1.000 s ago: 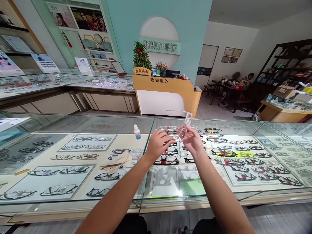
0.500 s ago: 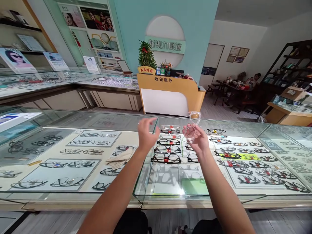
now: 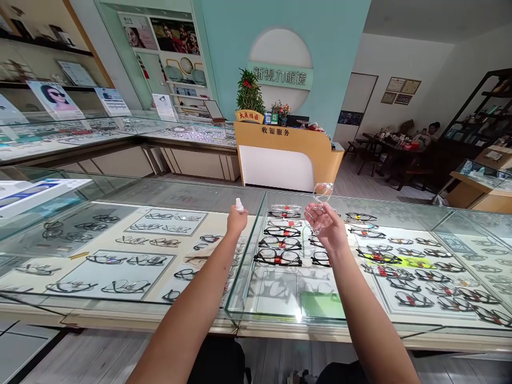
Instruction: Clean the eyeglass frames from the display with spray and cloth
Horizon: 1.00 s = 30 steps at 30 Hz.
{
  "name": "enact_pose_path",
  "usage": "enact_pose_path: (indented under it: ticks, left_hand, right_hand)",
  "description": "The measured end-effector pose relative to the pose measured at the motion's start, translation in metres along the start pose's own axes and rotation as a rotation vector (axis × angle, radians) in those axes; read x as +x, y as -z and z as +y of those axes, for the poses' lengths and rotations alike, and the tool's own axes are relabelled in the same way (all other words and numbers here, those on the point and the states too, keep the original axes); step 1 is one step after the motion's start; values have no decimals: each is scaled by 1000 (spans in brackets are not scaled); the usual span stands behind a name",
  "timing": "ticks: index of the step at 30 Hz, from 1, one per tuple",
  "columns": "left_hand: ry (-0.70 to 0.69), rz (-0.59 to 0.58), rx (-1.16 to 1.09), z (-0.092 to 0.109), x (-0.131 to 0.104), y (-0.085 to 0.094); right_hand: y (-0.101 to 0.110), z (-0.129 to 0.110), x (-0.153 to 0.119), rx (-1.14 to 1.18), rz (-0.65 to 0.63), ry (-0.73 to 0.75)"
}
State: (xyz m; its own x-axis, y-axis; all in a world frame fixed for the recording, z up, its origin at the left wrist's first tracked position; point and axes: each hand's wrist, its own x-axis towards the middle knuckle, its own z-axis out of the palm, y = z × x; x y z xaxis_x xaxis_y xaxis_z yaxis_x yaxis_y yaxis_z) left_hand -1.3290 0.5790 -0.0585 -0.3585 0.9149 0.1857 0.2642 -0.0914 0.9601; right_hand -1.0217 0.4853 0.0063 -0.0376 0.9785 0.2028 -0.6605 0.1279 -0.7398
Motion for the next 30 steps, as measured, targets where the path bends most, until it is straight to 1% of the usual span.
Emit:
enact_pose_path:
  ticks: [2,3,5,9,10,12,13,14,15,17,18,19,22,24,26,30]
  left_hand:
    - [45,2,-68,6,-2,-3]
    - [54,-17,-118,12,-3,-5]
    - [43,-103,-232,29,-10,-7]
    - [5,-354,-440,67,-34,-7]
    - [11,-434,-504,75,-41,-6]
    - [56,-626,-663,86,-53,-3]
    - [81,-701,-717,89,-58,-2]
    - [103,-754,-746,92,-61,-2]
    - [116,-781,-747,93,-62,-2]
    - [106,-798,-719,92,-63,-4]
    - [77,-789,-691,90,-62,-6]
    - [20,-758,-636,87,-62,-9]
    - [-208,-577,-379,78,-61,-19]
    - [-304,-483,-256,71,-62,-24]
    - [-337,-463,-216,67,-64,-27]
    - [-379,-471,-150,65,-67,-28]
  right_hand:
    - [0,1,0,-26,-6,18]
    - [0,2,1,-46,-11,28]
    - [-2,5,0,-107,-22,54]
    - [-9,16,-4,-340,-25,123]
    - [-11,19,-6,-389,-31,125]
    - [-14,25,-8,-443,-50,109]
    - [-15,27,-10,-453,-61,98]
    - [-16,29,-10,-460,-70,89]
    - [-17,30,-11,-463,-77,83]
    - [-19,32,-12,-459,-80,71]
    - [-20,33,-13,-456,-80,61]
    - [-21,34,-13,-456,-80,50]
    - [-26,36,-17,-465,-93,5]
    - [-30,38,-20,-466,-104,-21]
    - [-35,40,-22,-466,-119,-38]
    - [-40,42,-25,-474,-151,-55]
